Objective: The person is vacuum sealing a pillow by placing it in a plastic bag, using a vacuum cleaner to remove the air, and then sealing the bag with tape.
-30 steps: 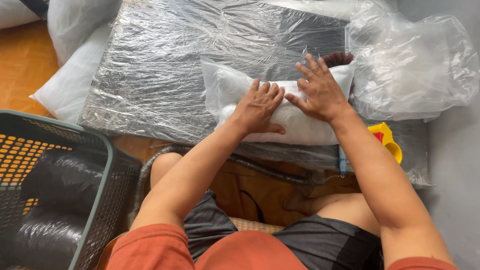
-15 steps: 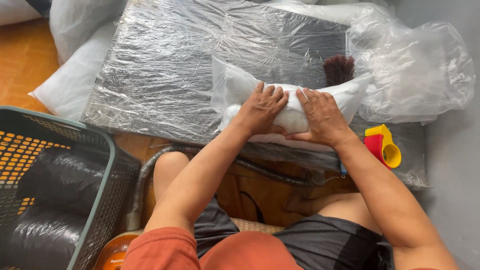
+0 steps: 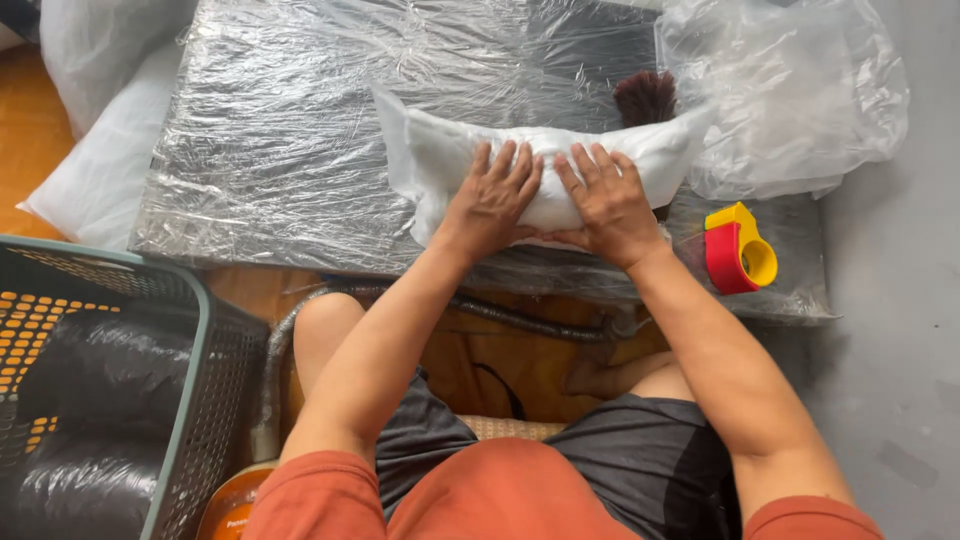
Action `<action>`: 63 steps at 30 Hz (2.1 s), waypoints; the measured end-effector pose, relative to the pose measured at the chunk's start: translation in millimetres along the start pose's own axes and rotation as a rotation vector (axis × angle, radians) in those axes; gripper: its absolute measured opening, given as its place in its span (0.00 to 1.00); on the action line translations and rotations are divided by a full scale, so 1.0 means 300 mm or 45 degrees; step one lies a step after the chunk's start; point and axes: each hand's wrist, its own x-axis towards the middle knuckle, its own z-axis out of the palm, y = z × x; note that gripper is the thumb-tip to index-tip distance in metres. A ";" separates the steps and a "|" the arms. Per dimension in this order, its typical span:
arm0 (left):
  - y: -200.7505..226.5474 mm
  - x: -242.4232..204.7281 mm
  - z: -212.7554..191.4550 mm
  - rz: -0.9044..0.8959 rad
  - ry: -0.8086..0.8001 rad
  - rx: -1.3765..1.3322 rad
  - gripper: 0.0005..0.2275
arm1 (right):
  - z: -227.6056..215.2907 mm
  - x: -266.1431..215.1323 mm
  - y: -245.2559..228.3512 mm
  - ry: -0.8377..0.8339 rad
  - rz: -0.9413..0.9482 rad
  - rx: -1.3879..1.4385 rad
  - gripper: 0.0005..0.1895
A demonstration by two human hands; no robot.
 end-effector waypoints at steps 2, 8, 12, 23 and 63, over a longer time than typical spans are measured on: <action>0.002 0.002 0.050 0.009 -0.017 -0.008 0.45 | 0.046 -0.027 -0.010 0.046 0.039 0.022 0.55; 0.019 -0.009 0.092 -0.027 -0.078 -0.047 0.51 | 0.075 -0.053 -0.021 0.102 0.034 0.050 0.57; 0.042 -0.030 0.122 -0.026 -0.062 -0.013 0.51 | 0.070 -0.082 -0.048 0.085 0.053 0.046 0.57; 0.055 -0.058 0.162 0.019 0.102 0.112 0.49 | -0.059 -0.034 -0.035 -0.108 0.233 0.312 0.54; -0.018 0.019 0.187 0.066 0.226 -0.042 0.49 | 0.052 -0.037 -0.021 -0.128 0.101 0.006 0.60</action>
